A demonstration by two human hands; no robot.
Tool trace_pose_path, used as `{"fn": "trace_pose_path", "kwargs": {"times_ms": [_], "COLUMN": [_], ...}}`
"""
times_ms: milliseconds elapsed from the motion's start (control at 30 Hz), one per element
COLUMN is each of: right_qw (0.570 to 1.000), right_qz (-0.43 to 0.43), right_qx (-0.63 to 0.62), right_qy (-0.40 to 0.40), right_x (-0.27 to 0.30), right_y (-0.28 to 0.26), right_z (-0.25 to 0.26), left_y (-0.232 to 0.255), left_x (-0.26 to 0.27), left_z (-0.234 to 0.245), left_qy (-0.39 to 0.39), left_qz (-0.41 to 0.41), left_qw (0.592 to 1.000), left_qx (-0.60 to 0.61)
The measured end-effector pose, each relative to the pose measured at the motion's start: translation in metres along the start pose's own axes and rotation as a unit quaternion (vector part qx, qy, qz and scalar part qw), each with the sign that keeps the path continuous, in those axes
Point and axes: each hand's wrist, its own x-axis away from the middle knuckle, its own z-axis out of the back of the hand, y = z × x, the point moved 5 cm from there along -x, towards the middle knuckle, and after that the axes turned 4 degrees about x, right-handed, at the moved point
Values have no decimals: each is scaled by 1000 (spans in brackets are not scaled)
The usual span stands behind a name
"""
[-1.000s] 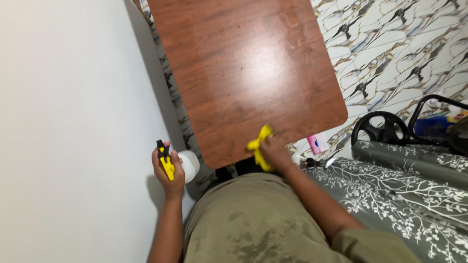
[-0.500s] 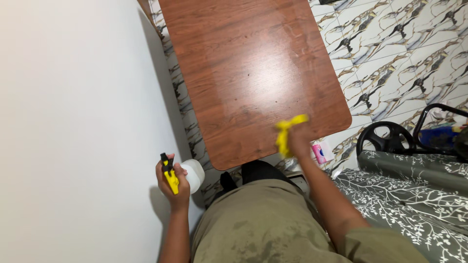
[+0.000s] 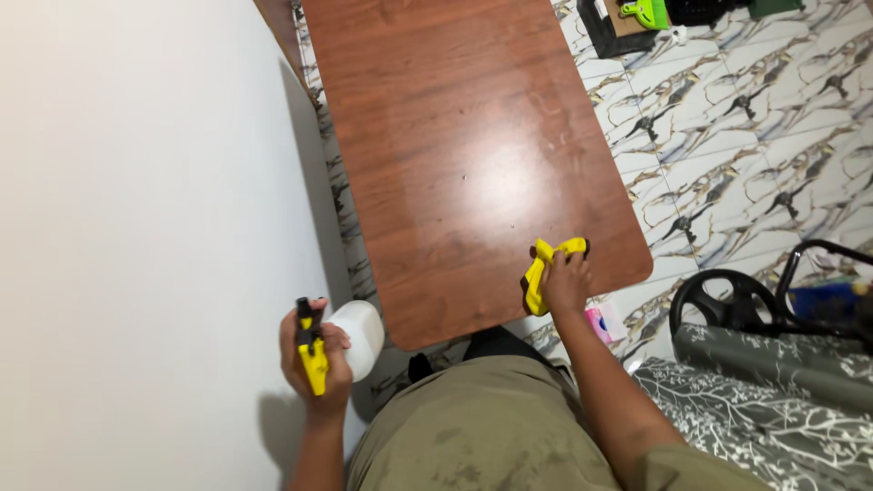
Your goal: The person cleans a wooden table by spraying a liquid from a spray bottle and wiping the surface with a yellow cloth. The person repeatedly sprays and wipes different sections of the table.
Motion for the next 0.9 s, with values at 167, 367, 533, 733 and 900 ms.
{"fn": "trace_pose_path", "kwargs": {"times_ms": [167,367,533,733,900], "right_qw": [969,830,950,986,956], "right_qz": [247,-253,303,165,232], "right_qx": [16,-391,-47,6,42], "right_qy": [-26,-307,-58,-37,-176], "right_x": [7,-20,8,14,-15], "right_y": [-21,38,16,72,60], "right_z": [-1,-15,-34,-75,-87], "left_y": [-7,-28,-32,-35,-41], "left_x": [-13,-22,-29,-26,-20], "left_z": [-58,-113,-143,-150,-148], "left_qy": [-11,-43,-54,-51,-51], "left_qz": [31,50,55,59,71], "left_qw": [999,996,997,997,996], "left_qx": [36,56,-14,-2,-25]}}
